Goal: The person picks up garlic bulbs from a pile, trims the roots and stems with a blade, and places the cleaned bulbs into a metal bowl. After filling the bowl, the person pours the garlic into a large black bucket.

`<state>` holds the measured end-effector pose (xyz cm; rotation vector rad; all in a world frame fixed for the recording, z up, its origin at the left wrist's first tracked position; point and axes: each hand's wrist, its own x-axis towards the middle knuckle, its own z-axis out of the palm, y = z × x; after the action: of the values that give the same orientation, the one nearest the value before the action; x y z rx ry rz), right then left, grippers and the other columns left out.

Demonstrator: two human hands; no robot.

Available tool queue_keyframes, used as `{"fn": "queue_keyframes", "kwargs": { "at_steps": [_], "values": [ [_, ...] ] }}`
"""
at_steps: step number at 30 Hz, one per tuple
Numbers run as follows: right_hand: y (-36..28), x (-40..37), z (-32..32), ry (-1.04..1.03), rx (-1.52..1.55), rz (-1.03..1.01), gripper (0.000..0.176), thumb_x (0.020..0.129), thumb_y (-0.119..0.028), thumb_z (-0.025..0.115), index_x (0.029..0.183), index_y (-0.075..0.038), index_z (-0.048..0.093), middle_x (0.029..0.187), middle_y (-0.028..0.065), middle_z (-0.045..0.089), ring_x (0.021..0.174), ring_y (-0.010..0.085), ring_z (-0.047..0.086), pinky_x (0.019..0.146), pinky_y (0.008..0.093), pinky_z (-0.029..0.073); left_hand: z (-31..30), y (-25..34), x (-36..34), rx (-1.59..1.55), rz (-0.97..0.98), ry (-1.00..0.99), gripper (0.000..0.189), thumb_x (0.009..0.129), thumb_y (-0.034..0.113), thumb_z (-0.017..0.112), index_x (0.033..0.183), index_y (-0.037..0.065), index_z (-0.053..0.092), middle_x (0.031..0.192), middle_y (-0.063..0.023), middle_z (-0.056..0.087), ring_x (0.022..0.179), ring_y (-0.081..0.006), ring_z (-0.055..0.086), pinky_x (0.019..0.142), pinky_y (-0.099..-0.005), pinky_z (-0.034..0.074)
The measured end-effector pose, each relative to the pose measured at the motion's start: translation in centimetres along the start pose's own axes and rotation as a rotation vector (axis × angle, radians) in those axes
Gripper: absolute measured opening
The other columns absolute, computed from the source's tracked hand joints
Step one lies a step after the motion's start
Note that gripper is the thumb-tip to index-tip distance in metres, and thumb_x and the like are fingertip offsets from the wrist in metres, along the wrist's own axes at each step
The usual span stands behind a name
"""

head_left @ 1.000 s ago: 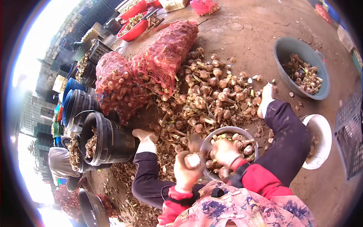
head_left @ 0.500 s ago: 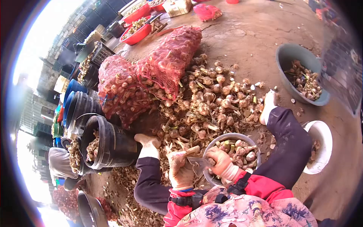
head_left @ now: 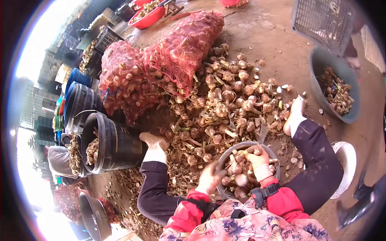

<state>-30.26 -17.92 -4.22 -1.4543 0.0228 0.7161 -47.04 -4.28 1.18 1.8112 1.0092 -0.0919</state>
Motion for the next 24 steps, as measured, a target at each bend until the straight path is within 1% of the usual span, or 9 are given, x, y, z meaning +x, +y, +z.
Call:
{"fn": "queue_keyframes", "kwargs": {
  "at_steps": [2,6,9,10,13,16,18,21,24],
  "values": [
    [-3.4,-1.1,1.3,0.043,0.054,0.189,0.014,0.072,0.004,0.073,0.08,-0.006,0.066,0.074,-0.0022,0.063,0.068,0.0093,0.055,0.065,0.0266,0.047,-0.4,-2.7,4.0,0.323,0.052,0.235,0.041,0.079,0.021,0.069,0.118,0.012,0.062,0.118,-0.0179,0.061,0.111,-0.0335,0.058,0.094,-0.0412,0.046],
    [-2.8,-1.0,2.1,-0.006,-0.083,0.208,0.011,0.076,0.001,0.072,0.082,-0.006,0.066,0.074,-0.0054,0.061,0.068,0.0069,0.054,0.067,0.0242,0.047,-0.4,-7.4,10.7,1.266,0.307,-0.09,0.024,0.082,0.023,0.056,0.104,0.017,0.063,0.106,-0.0099,0.059,0.103,-0.027,0.058,0.084,-0.0416,0.046],
    [-1.7,-0.6,2.1,-0.051,-0.081,0.173,0.012,0.077,0.004,0.07,0.083,-0.006,0.066,0.073,-0.0081,0.056,0.068,0.0049,0.05,0.065,0.0231,0.045,-0.1,-9.5,13.5,1.392,0.526,-0.055,0.023,0.088,0.017,0.047,0.097,0.011,0.067,0.101,-0.0077,0.061,0.098,-0.029,0.06,0.078,-0.0412,0.048],
    [-0.3,-0.5,1.7,-0.079,-0.094,0.143,0.012,0.077,0.004,0.07,0.082,-0.006,0.065,0.074,-0.0084,0.055,0.068,0.0048,0.05,0.065,0.0227,0.045,0.4,-9.3,14.2,1.278,0.326,-0.061,0.021,0.084,0.02,0.055,0.098,0.013,0.068,0.106,-0.0104,0.06,0.105,-0.0311,0.057,0.087,-0.0435,0.045],
    [-0.7,-0.8,2.3,-0.099,0.001,0.097,0.012,0.081,0.001,0.072,0.09,-0.006,0.069,0.078,-0.004,0.063,0.07,0.0068,0.058,0.064,0.0227,0.047,-1.8,-2.5,11.8,0.768,0.394,0.147,0.041,0.063,0.032,0.076,0.1,0.016,0.068,0.121,-0.0129,0.057,0.12,-0.0313,0.046,0.102,-0.0471,0.03],
    [-2.1,-1.9,3.0,-0.197,-0.067,0.138,0.012,0.079,0.001,0.07,0.089,-0.006,0.067,0.075,-0.0052,0.056,0.068,0.0058,0.052,0.063,0.0224,0.045,-3.7,0.3,8.9,-0.059,0.03,-0.046,0.054,0.065,0.018,0.079,0.112,0.007,0.057,0.114,-0.0112,0.058,0.108,-0.0227,0.055,0.098,-0.0366,0.041],
    [-2.0,-2.6,3.3,-0.351,-0.37,0.034,0.015,0.076,-0.003,0.071,0.09,-0.005,0.066,0.077,0.0008,0.056,0.068,0.0112,0.053,0.065,0.0257,0.047,-4.5,0.8,6.0,-0.443,0.054,-0.08,0.061,0.068,0.012,0.079,0.12,0.004,0.048,0.106,-0.0072,0.058,0.101,-0.0163,0.054,0.091,-0.0298,0.044],
    [-2.9,-4.4,3.5,-0.43,-0.672,-0.388,0.02,0.078,-0.014,0.066,0.097,-0.009,0.067,0.094,0.0136,0.062,0.086,0.0337,0.062,0.075,0.0395,0.051,-5.6,2.7,1.6,-0.562,0.079,-0.112,0.065,0.07,0.015,0.08,0.124,0.004,0.046,0.102,-0.0072,0.06,0.094,-0.0155,0.057,0.085,-0.0295,0.047],
    [-3.8,-5.6,3.8,-0.577,-0.82,-0.461,0.02,0.079,-0.015,0.062,0.098,-0.01,0.067,0.097,0.0121,0.062,0.09,0.0333,0.061,0.078,0.041,0.05,-6.0,4.2,-1.9,-0.461,0.041,-0.163,0.071,0.069,0.021,0.084,0.126,0.004,0.046,0.094,-0.0072,0.063,0.088,-0.0158,0.06,0.076,-0.0287,0.05]
  ]
}}
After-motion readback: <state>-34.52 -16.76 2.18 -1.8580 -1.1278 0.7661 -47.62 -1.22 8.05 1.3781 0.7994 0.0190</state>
